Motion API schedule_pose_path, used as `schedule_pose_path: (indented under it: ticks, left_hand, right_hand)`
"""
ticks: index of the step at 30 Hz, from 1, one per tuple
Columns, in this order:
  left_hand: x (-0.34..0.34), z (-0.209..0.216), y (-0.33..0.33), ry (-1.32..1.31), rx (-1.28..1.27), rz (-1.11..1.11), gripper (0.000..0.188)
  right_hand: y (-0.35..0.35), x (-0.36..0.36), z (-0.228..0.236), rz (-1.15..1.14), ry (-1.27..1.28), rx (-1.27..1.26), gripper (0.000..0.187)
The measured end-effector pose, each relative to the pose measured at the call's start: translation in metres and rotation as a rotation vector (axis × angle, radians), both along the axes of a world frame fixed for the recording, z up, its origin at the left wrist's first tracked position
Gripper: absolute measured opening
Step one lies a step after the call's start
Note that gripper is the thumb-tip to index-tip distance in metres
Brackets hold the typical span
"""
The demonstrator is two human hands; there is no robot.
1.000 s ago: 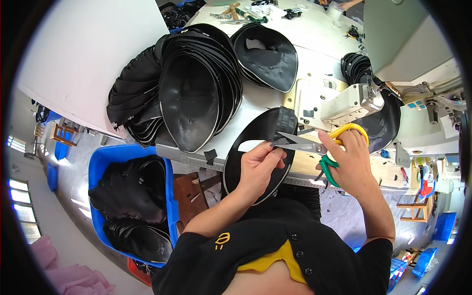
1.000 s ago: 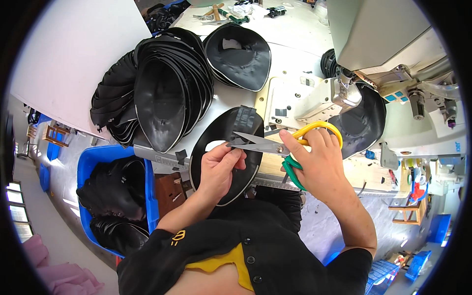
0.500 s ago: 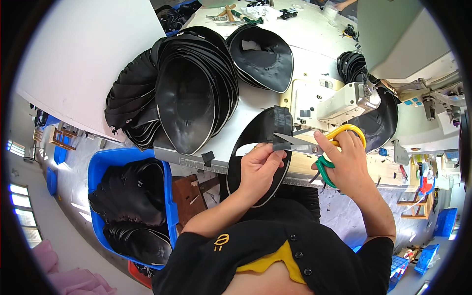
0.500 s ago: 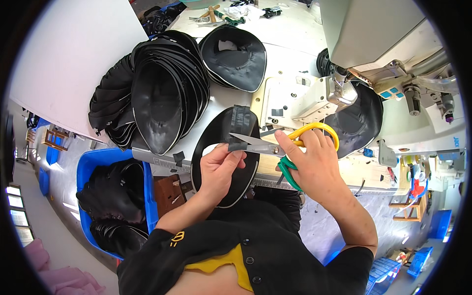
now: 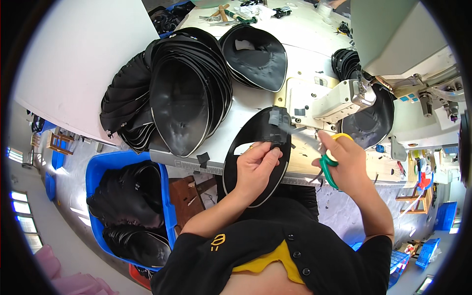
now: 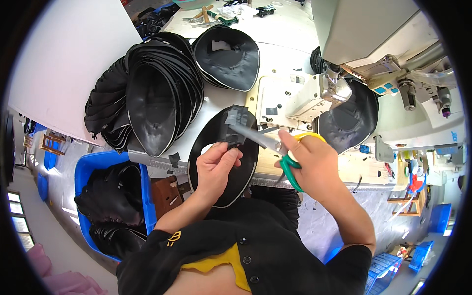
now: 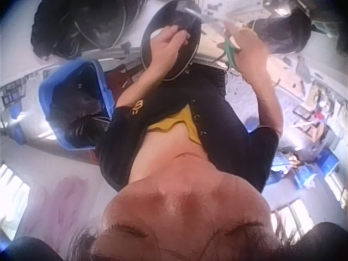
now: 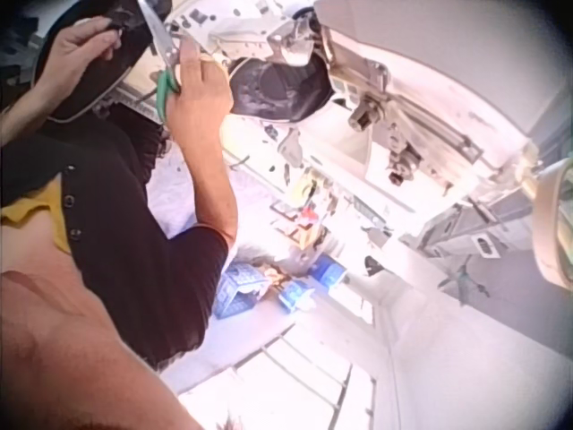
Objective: The person uses green-handled scissors to trim excess black fabric from the edges of several black shoe-shaped items. They pick up each item from a stack, cut along the perimeter, and place the trimmed item back on the table. The process is repeated for multiple items throughout the clip.
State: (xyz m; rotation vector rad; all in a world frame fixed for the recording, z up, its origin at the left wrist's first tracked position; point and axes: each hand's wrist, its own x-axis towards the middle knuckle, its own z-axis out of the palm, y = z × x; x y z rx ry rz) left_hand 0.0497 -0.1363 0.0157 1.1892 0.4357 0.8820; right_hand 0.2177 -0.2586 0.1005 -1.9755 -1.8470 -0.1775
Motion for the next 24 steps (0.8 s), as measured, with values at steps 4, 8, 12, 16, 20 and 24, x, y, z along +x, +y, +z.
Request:
schedule_pose_path:
  ticks: [4,8,12,16,20,24]
  left_hand:
    - [0.001,0.006,0.005,0.037,-0.079,-0.014,0.015]
    - [-0.003,0.004,0.010,-0.006,-0.127,-0.060,0.015]
    - [-0.016,0.009,0.009,0.102,-0.028,-0.133,0.014]
    - [-0.040,0.033,0.025,0.320,0.335,-0.087,0.010]
    - [-0.045,0.036,0.046,0.241,0.527,0.277,0.012]
    - [-0.064,0.020,0.076,0.337,0.566,0.527,0.014]
  right_hand:
    - [0.018,-0.006,-0.028,-0.130,0.469,0.168,0.067]
    - [0.056,-0.017,-0.070,-0.093,0.859,0.256,0.065]
    - [0.078,-0.026,-0.077,0.031,1.443,0.240,0.060]
    - [0.078,-0.024,-0.076,0.110,1.508,0.243,0.059]
    - [0.069,-0.025,-0.073,0.096,1.378,0.234,0.058]
    - [0.044,-0.015,-0.066,0.101,1.391,0.278,0.060]
